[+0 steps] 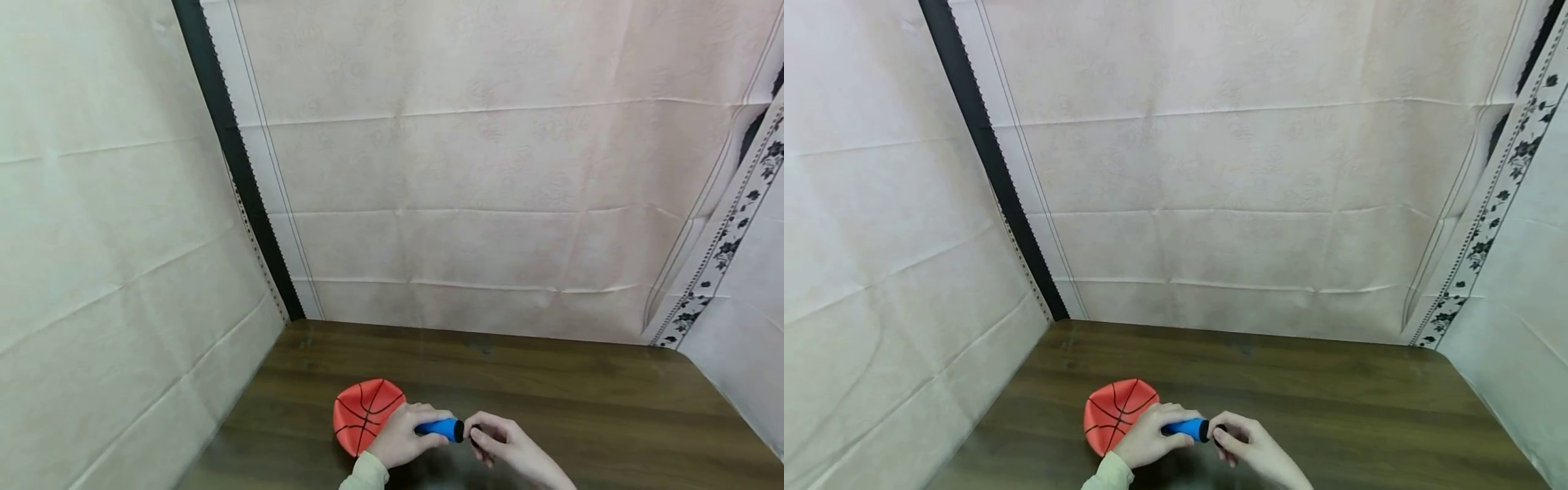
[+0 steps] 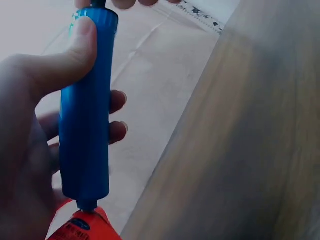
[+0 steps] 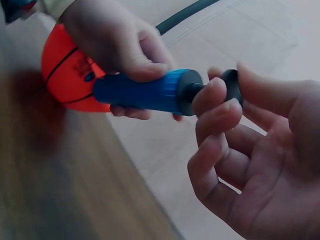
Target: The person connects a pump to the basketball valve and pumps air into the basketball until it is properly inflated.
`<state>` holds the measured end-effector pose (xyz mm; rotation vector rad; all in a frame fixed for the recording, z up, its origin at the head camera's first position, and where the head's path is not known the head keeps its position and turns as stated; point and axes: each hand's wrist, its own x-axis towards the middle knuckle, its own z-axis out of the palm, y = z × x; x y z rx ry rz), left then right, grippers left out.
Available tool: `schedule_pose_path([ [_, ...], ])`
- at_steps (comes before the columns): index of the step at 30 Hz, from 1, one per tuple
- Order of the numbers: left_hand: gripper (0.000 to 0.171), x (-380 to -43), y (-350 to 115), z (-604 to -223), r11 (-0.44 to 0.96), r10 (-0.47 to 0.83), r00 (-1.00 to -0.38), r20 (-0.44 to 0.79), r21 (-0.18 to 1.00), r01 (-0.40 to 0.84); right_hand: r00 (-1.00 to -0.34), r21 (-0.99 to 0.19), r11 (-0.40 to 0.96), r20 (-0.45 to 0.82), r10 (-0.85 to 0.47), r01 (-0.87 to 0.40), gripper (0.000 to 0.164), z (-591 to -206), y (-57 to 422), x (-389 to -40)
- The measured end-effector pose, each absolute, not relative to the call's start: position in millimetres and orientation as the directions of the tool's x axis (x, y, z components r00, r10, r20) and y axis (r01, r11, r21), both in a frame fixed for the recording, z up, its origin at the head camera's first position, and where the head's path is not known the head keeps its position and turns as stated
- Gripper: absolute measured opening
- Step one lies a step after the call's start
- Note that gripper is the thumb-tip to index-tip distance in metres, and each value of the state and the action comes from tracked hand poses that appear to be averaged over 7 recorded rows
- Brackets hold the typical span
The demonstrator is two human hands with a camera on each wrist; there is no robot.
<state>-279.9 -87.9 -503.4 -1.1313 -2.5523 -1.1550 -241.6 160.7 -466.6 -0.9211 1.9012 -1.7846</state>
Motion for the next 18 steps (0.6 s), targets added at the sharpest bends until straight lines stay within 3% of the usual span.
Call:
schedule_pose_path([
  [6, 0.039, -282, -94, -501, 0.442, 0.515, -0.737, 0.437, 0.601, 0.666, -0.778, -0.991, 0.022, 0.089, -0.621, -0.131, 0.031, -443, 172, -236],
  [12, 0.04, -283, -93, -501, 0.44, 0.482, -0.783, 0.393, 0.664, 0.604, -0.864, -0.982, 0.053, 0.134, -0.485, -0.182, 0.024, -431, 172, -232],
  [18, 0.04, -281, -88, -504, 0.394, 0.499, -0.779, 0.38, 0.701, 0.594, -0.829, -0.971, -0.036, 0.222, -0.513, -0.238, 0.024, -441, 160, -237],
])
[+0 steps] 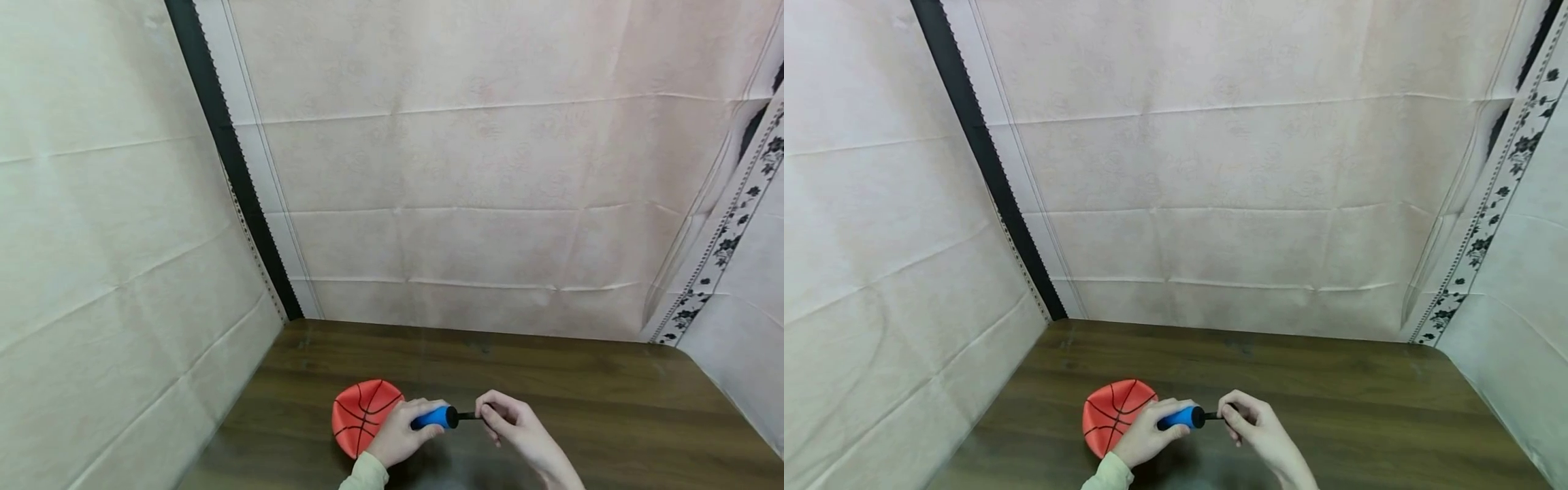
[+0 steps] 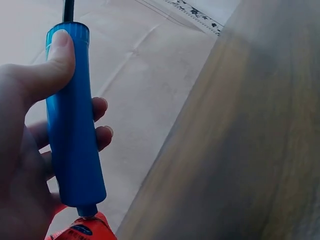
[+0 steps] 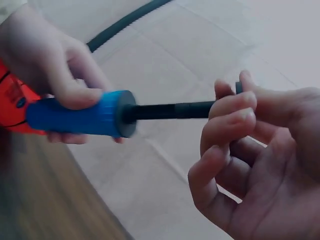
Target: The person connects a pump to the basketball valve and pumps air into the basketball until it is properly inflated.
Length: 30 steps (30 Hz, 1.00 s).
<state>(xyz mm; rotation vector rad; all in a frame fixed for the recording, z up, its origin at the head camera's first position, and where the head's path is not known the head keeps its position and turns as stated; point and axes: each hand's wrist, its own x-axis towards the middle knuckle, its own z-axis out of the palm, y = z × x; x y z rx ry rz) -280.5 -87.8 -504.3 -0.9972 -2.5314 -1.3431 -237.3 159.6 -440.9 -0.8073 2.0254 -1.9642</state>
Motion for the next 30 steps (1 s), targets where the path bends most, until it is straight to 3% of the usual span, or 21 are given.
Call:
schedule_pose_path([
  [9, 0.038, -282, -79, -509, 0.471, 0.52, -0.749, 0.411, 0.593, 0.653, -0.757, -0.968, -0.065, 0.229, -0.612, -0.241, 0.031, -469, 150, -254],
  [17, 0.037, -279, -82, -508, 0.502, 0.5, -0.677, 0.539, 0.457, 0.734, -0.728, -0.993, 0.003, 0.087, -0.68, -0.121, 0.032, -470, 170, -252],
  [26, 0.039, -282, -90, -508, 0.52, 0.458, -0.711, 0.533, 0.488, 0.701, -0.724, -0.962, -0.112, 0.26, -0.639, -0.248, 0.029, -456, 214, -239],
  [30, 0.039, -281, -92, -507, 0.495, 0.525, -0.695, 0.491, 0.488, 0.719, -0.672, -0.921, -0.125, 0.358, -0.648, -0.369, 0.025, -455, 222, -235],
])
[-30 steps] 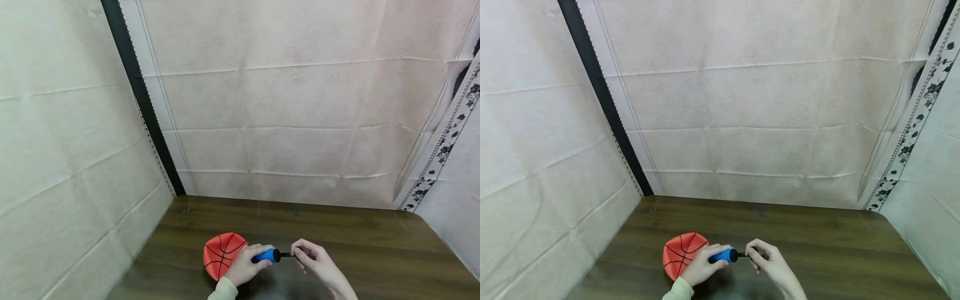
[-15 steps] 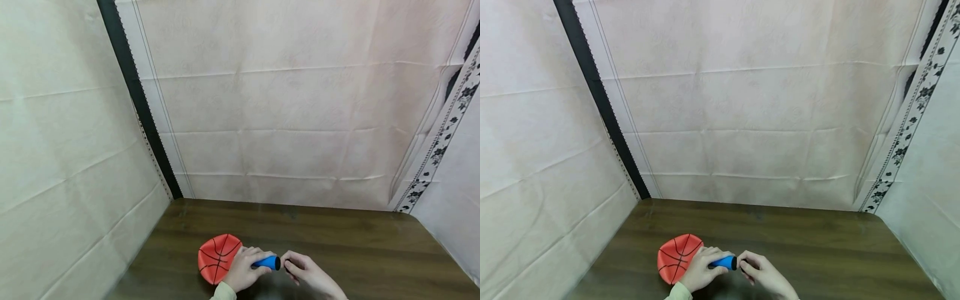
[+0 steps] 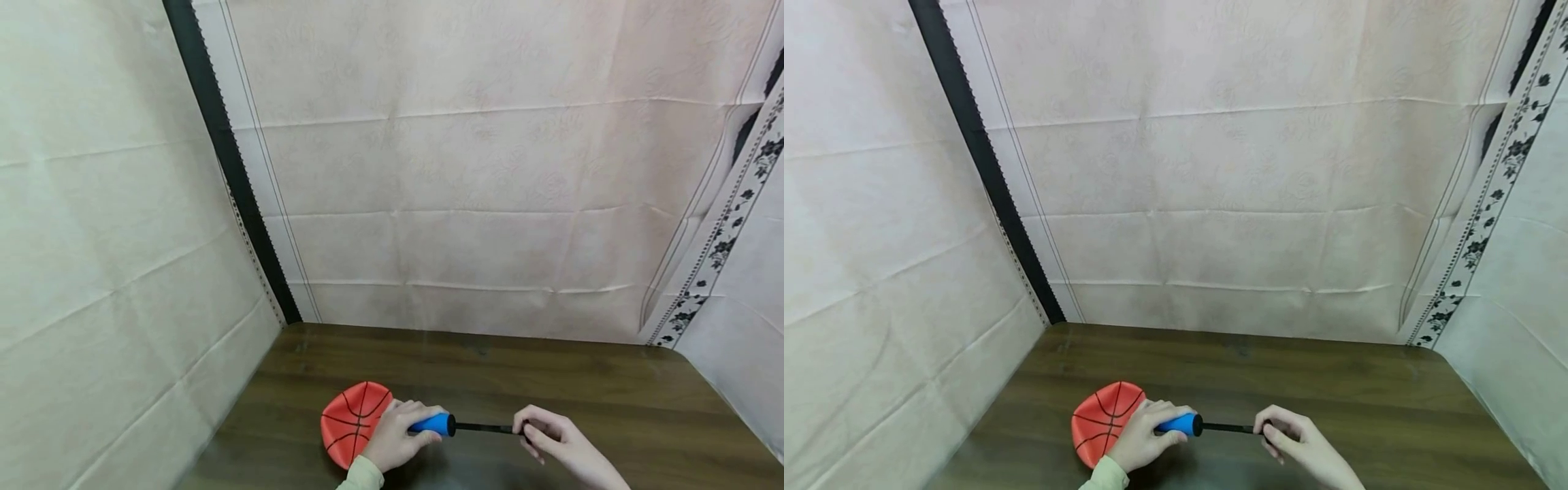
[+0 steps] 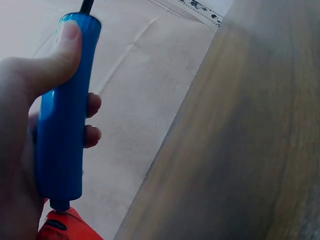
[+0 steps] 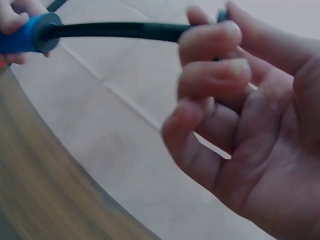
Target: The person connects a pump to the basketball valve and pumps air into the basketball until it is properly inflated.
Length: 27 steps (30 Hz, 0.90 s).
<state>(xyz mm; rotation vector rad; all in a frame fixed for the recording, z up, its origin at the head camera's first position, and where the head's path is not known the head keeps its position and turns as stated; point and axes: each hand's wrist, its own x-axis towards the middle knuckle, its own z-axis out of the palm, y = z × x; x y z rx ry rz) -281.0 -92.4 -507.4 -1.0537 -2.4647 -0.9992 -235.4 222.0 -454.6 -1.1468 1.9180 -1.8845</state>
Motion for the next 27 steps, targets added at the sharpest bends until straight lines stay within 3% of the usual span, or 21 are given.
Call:
schedule_pose_path([
  [4, 0.04, -280, -92, -508, 0.477, 0.573, -0.683, 0.453, 0.494, 0.727, -0.623, -0.9, -0.143, 0.392, -0.677, -0.412, 0.025, -452, 219, -236],
  [12, 0.04, -278, -83, -511, 0.501, 0.603, -0.704, 0.375, 0.508, 0.7, -0.602, -0.962, -0.075, 0.222, -0.767, -0.261, 0.025, -459, 192, -246],
  [15, 0.04, -278, -81, -514, 0.497, 0.597, -0.696, 0.399, 0.497, 0.711, -0.636, -0.973, -0.009, 0.157, -0.755, -0.23, 0.031, -463, 177, -249],
  [20, 0.036, -280, -83, -516, 0.489, 0.556, -0.649, 0.519, 0.427, 0.76, -0.671, -0.949, 0.096, 0.138, -0.729, -0.3, 0.028, -470, 157, -252],
  [27, 0.034, -282, -92, -511, 0.484, 0.549, -0.64, 0.538, 0.421, 0.768, -0.66, -0.925, 0.164, 0.113, -0.742, -0.343, 0.019, -464, 157, -244],
])
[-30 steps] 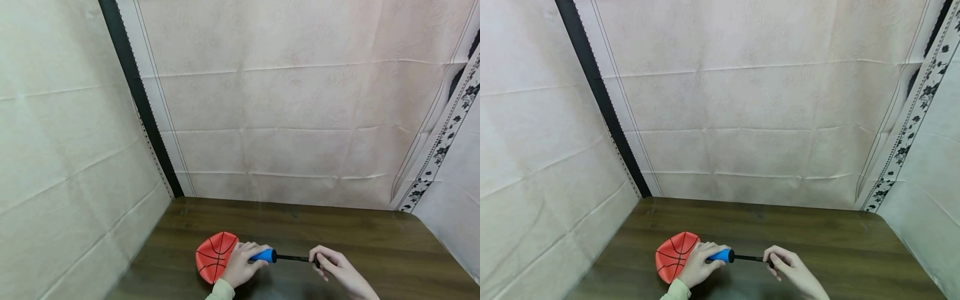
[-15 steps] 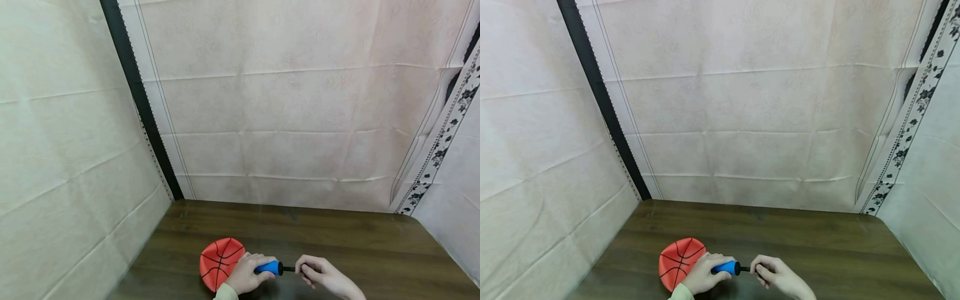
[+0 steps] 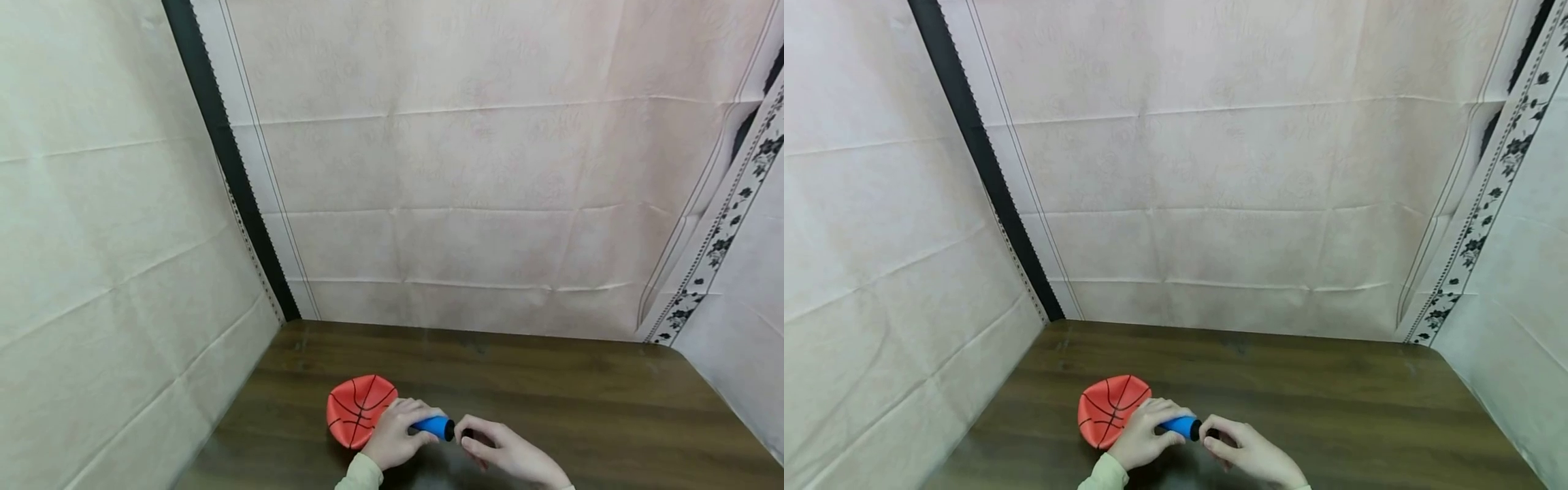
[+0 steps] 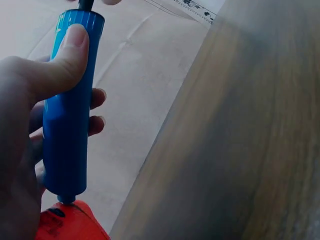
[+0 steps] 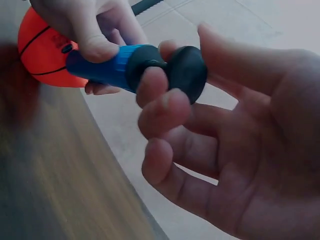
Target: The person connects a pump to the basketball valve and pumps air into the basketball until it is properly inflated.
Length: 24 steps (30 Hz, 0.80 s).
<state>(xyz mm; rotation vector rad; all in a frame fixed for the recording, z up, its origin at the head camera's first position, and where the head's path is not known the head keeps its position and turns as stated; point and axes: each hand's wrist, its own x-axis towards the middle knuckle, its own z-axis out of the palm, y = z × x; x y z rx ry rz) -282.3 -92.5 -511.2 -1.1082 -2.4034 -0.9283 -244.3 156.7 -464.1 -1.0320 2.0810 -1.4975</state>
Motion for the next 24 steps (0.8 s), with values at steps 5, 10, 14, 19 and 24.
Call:
schedule_pose_path([
  [5, 0.035, -284, -97, -510, 0.493, 0.521, -0.653, 0.549, 0.431, 0.756, -0.646, -0.93, 0.152, 0.108, -0.756, -0.334, 0.016, -454, 168, -238],
  [10, 0.036, -285, -102, -508, 0.477, 0.506, -0.683, 0.527, 0.488, 0.73, -0.631, -0.929, 0.064, 0.195, -0.751, -0.363, 0.015, -446, 180, -234],
  [14, 0.034, -285, -101, -510, 0.449, 0.511, -0.711, 0.483, 0.555, 0.7, -0.651, -0.945, -0.015, 0.237, -0.721, -0.328, 0.015, -446, 175, -235],
  [19, 0.033, -285, -97, -517, 0.43, 0.534, -0.745, 0.4, 0.63, 0.647, -0.666, -0.945, -0.07, 0.278, -0.692, -0.321, 0.017, -453, 155, -240],
  [24, 0.036, -285, -94, -520, 0.414, 0.567, -0.728, 0.386, 0.63, 0.657, -0.702, -0.938, 0.018, 0.246, -0.668, -0.346, 0.021, -460, 138, -245],
])
